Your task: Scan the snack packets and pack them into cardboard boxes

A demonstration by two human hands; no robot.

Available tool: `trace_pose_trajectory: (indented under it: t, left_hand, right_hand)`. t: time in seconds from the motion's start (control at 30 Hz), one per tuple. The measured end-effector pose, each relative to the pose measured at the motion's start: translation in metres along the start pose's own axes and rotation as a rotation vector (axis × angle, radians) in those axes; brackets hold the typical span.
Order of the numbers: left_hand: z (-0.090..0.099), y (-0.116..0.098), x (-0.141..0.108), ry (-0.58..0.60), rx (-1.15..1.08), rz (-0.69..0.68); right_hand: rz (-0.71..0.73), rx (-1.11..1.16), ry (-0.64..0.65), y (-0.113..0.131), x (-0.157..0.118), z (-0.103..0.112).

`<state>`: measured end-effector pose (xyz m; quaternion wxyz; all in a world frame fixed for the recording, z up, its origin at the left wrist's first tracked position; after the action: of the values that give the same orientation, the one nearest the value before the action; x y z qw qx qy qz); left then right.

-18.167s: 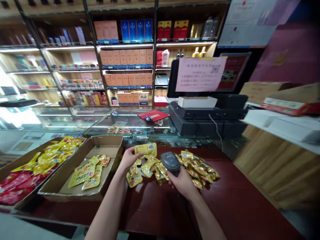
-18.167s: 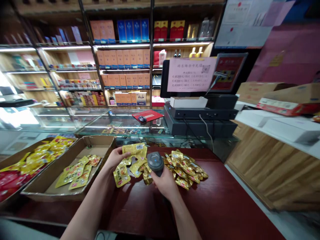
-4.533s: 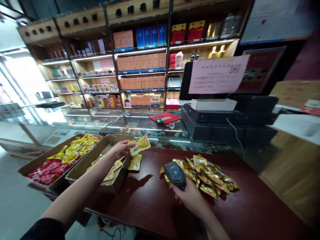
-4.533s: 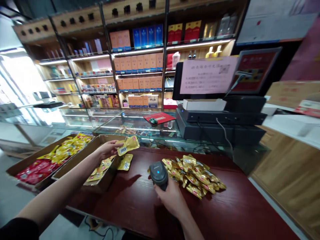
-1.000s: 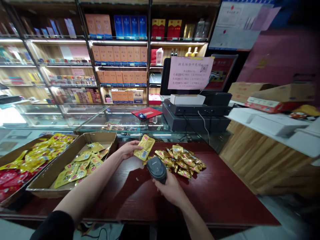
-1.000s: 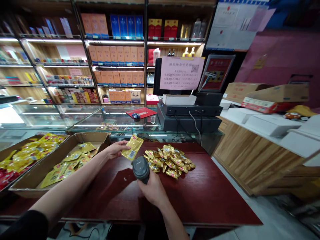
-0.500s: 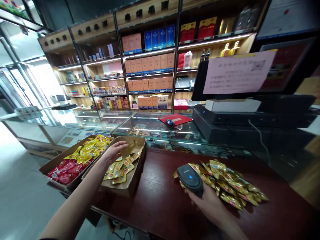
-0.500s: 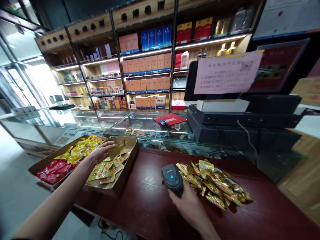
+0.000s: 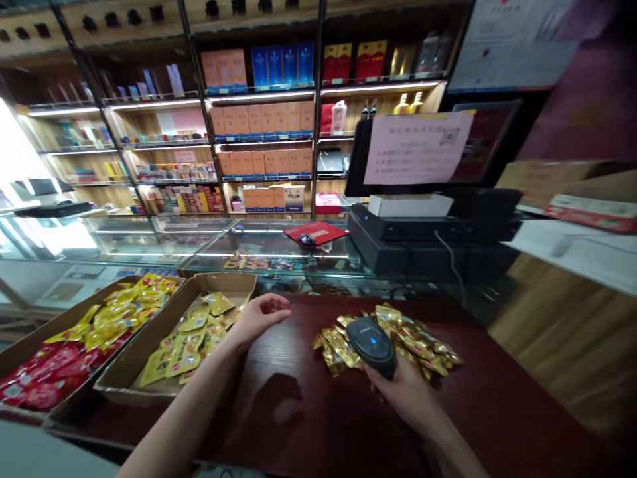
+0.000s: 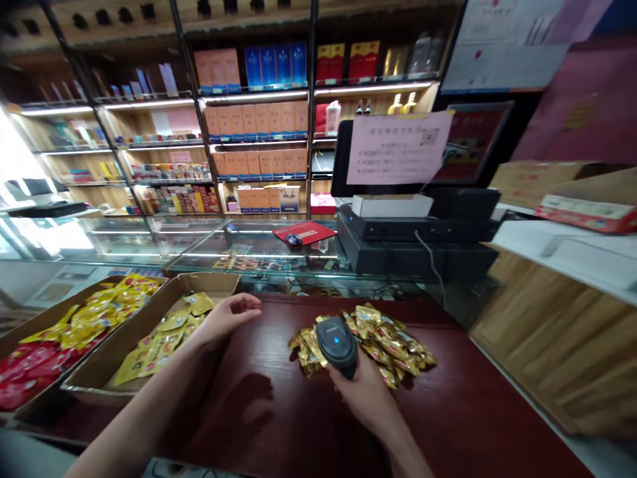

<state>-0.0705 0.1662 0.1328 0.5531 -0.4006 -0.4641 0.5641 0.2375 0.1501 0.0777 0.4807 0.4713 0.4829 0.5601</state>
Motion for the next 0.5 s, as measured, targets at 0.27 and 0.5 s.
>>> trace_pose_trajectory:
  t: [0.27, 0.5]
  left_hand:
    - [-0.113, 0.033, 0.045, 0.049, 0.22, -0.063]
    - [-0.173, 0.01, 0.06, 0.08, 0.607, -0.322]
  right_hand:
    - [0.088, -0.028, -0.061, 0.014, -0.004, 0.039]
    - [0.062, 0.008, -0.074, 0.015, -0.006, 0.057]
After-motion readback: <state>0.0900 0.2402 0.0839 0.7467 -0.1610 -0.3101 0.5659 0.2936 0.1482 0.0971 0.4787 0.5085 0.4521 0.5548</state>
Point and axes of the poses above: each hand's wrist, its own x-axis towards the middle knuckle, its own z-axis out of the back of the hand, y = z × x, the point moved 10 cm from there along x, towards the middle knuckle, and after that the axes turned 13 degrees about x, right-handed, at the moved point
